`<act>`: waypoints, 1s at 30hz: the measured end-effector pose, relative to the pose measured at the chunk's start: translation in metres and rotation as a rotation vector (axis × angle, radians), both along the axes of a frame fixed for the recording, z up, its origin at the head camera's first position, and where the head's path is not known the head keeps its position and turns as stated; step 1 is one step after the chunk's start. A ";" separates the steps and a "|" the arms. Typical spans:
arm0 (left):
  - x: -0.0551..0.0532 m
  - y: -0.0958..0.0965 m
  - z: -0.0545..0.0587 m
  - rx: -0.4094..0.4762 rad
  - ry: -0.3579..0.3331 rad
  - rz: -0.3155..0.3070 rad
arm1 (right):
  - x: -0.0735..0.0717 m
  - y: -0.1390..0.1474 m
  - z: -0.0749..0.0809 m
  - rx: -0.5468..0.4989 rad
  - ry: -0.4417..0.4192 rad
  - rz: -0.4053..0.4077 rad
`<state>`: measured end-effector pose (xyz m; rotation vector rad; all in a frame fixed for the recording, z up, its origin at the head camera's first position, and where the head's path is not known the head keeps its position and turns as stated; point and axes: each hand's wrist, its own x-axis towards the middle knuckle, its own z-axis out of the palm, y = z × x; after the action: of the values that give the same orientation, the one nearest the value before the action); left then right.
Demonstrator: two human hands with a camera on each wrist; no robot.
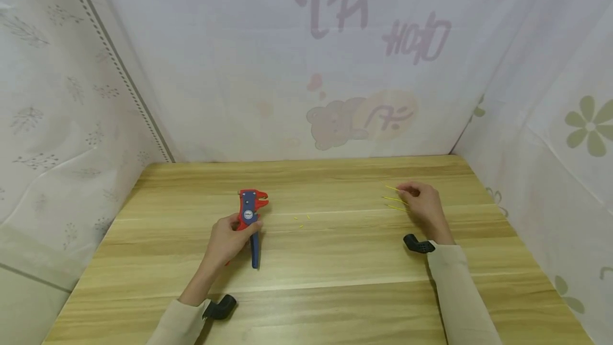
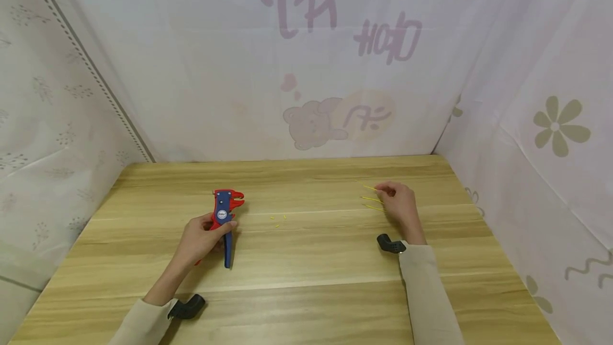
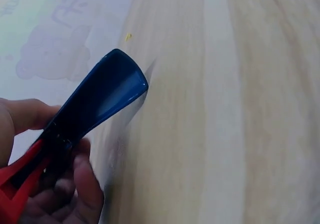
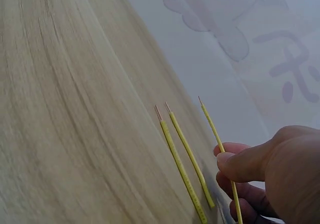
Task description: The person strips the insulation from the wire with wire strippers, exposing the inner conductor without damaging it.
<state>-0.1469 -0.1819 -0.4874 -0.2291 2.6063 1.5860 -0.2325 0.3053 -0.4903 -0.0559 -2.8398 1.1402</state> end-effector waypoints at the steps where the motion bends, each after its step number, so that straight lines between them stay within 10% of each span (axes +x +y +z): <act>1: 0.000 0.000 0.000 -0.022 0.001 0.006 | -0.001 0.000 -0.001 0.003 -0.005 -0.001; 30: -0.004 0.000 0.003 -0.330 -0.027 0.081 | -0.005 0.005 -0.013 -0.032 -0.025 -0.090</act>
<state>-0.1505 -0.1819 -0.4849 -0.3775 2.8576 1.1527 -0.2377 0.3107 -0.5033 -0.1997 -2.8088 1.1739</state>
